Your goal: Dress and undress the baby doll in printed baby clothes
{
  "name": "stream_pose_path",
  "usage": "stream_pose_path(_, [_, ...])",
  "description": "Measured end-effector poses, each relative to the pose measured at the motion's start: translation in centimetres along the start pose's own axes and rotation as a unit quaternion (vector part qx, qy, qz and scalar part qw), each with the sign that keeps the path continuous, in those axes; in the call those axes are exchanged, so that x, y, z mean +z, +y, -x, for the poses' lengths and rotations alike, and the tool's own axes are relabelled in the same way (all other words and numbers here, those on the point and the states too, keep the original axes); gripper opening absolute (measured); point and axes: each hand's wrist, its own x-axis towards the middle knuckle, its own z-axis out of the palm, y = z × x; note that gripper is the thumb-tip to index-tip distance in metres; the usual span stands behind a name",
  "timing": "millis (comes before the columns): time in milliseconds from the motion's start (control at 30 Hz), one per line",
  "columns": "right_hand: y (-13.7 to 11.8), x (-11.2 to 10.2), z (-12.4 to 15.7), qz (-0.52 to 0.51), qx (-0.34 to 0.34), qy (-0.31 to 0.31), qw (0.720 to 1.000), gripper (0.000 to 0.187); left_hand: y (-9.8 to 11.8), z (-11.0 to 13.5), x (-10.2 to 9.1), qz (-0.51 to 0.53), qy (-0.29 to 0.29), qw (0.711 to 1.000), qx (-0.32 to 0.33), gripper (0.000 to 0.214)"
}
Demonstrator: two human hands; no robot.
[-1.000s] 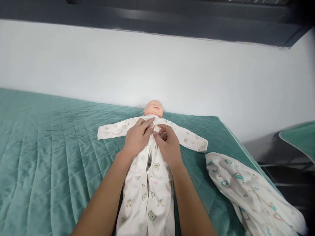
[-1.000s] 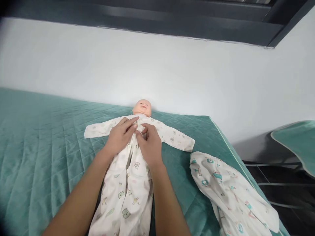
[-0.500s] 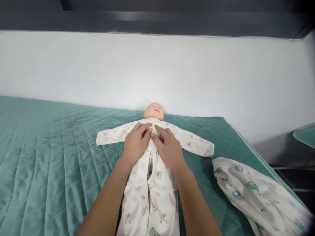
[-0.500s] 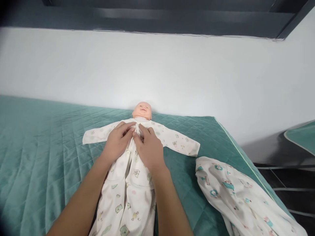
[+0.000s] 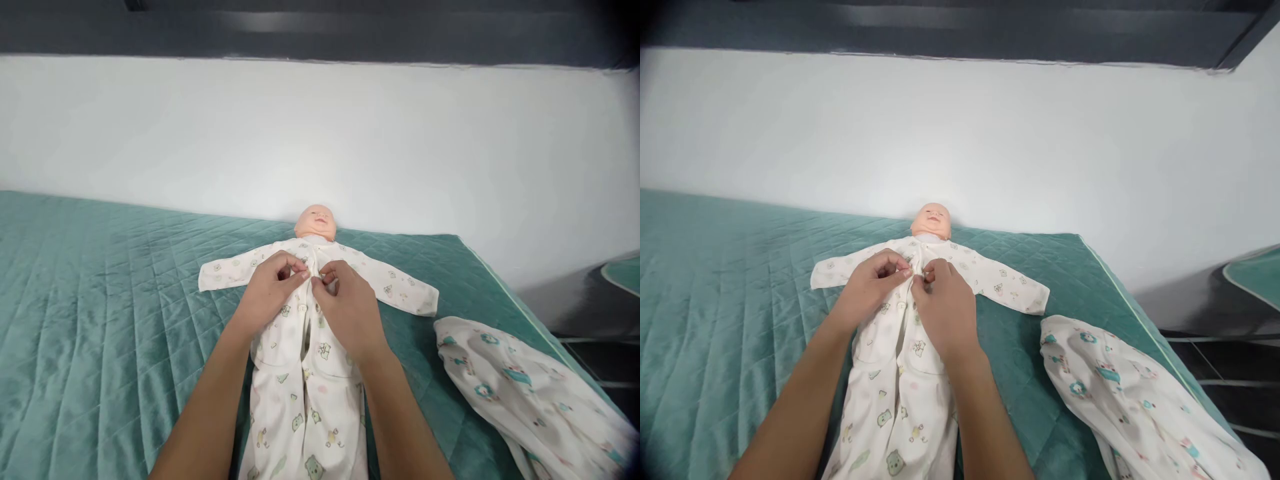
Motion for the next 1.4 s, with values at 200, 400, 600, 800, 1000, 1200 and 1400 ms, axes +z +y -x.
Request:
stream_pose_path(200, [-0.1,0.6,-0.3,0.020,0.008,0.018,1.000,0.019,1.3,0.7,1.3,0.027,0.074,0.997,0.011,0.014])
stream_pose_path(400, [0.2,0.7,-0.8,-0.038,0.046,0.004,0.998,0.019,1.1,0.6,1.7,0.050,0.054,0.997,-0.003,0.014])
stream_pose_path(600, [0.6,0.9,-1.0,-0.098,0.057,0.020,0.993,0.018,0.6,0.6,1.5,0.064,0.046,0.997,-0.012,0.016])
stream_pose_path(800, [0.3,0.9,-0.9,-0.046,0.032,0.039,0.998,0.016,0.2,0.5,1.6,0.084,0.041,0.995,-0.015,0.017])
stream_pose_path(1000, [0.1,0.1,-1.1,-0.222,0.083,0.044,0.971,0.015,0.2,0.5,1.5,0.087,0.044,0.995,-0.015,0.017])
stream_pose_path(1200, [0.7,0.6,-1.0,-0.265,0.074,0.029,0.961,0.017,0.2,0.6,1.4,0.093,0.031,0.995,-0.011,0.018])
stream_pose_path(1400, [1.4,0.4,-0.9,-0.282,0.049,0.002,0.958,0.019,0.2,0.6,1.5,0.089,0.032,0.995,-0.007,0.017])
